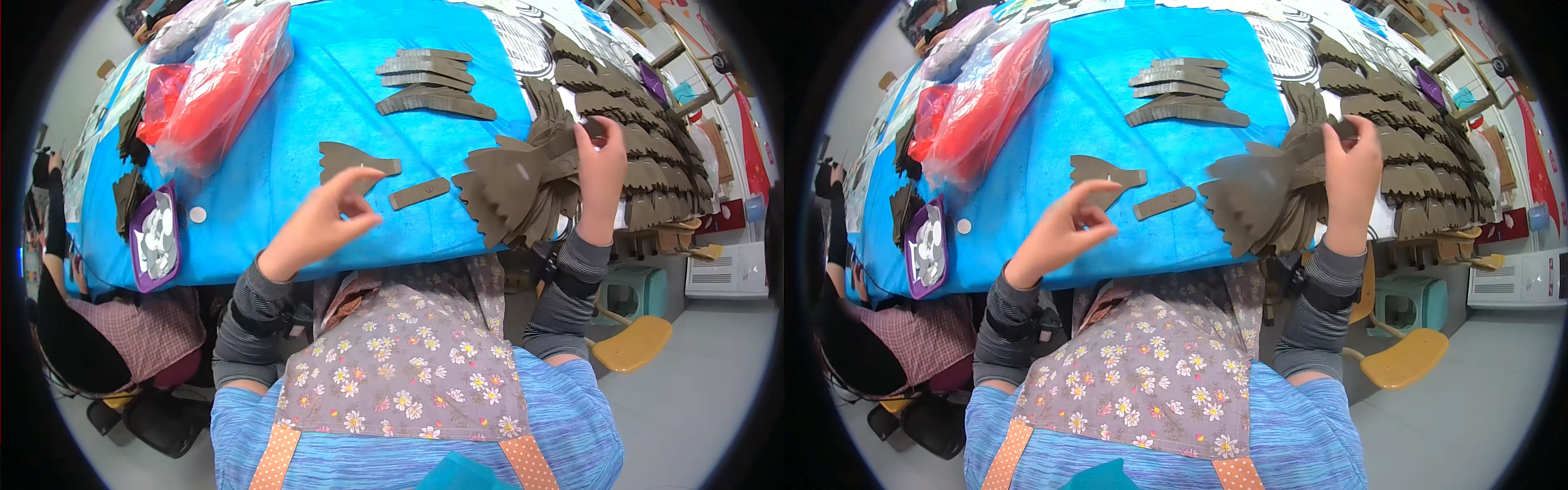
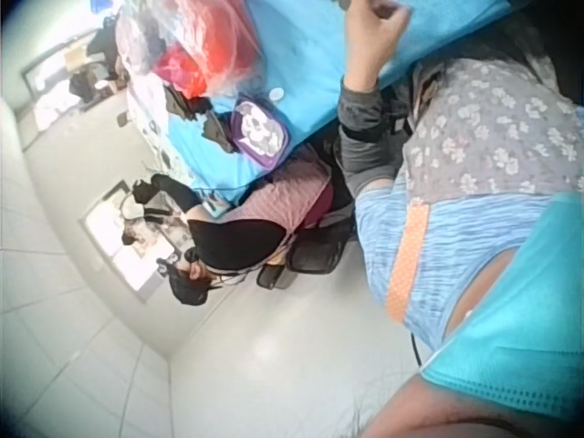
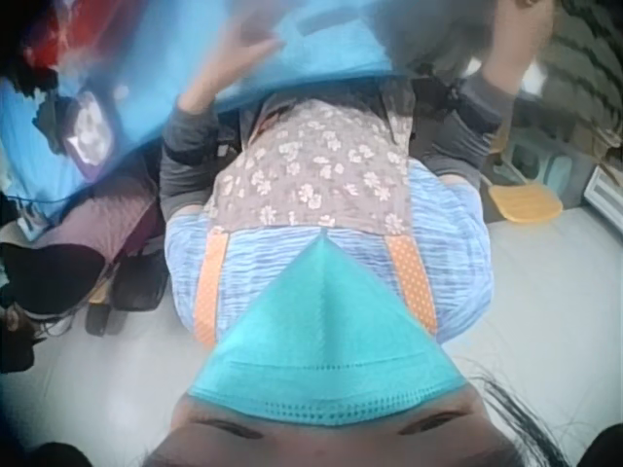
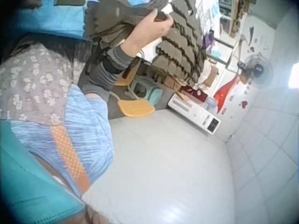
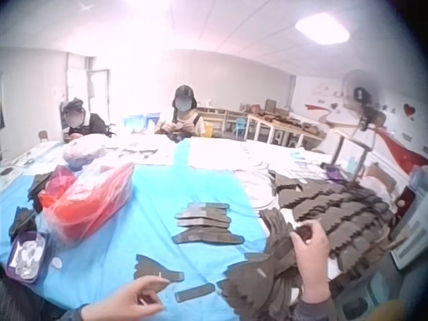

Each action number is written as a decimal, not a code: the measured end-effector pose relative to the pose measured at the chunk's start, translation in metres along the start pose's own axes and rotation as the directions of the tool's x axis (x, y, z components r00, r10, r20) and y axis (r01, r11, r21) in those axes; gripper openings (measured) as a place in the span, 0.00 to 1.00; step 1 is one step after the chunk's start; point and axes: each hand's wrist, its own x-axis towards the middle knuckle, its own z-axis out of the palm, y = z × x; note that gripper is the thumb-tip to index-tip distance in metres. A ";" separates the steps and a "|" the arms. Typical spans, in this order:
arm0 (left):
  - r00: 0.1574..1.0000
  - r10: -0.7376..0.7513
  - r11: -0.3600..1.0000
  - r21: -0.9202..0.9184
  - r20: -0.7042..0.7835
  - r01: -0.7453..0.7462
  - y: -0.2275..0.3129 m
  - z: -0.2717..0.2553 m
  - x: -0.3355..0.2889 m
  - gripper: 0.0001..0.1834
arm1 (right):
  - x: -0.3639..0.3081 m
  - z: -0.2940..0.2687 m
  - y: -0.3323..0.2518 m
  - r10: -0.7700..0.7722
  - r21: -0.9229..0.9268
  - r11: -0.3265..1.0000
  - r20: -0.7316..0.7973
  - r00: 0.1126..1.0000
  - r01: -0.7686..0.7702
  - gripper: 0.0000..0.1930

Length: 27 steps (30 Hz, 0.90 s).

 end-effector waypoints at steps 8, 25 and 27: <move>0.879 0.477 0.628 0.709 -0.026 -0.319 -0.036 -0.009 0.044 0.23 | -0.100 0.079 -0.066 -0.594 0.330 0.804 0.503 0.628 0.495 0.11; 0.856 0.516 0.657 0.621 0.044 -0.428 -0.065 0.010 -0.025 0.17 | -0.133 0.054 -0.075 -0.546 0.605 0.792 0.637 0.544 0.087 0.11; 0.864 0.503 0.667 0.623 0.028 -0.408 -0.068 0.011 -0.025 0.16 | -0.140 0.059 -0.074 -0.567 0.614 0.781 0.622 0.540 0.114 0.11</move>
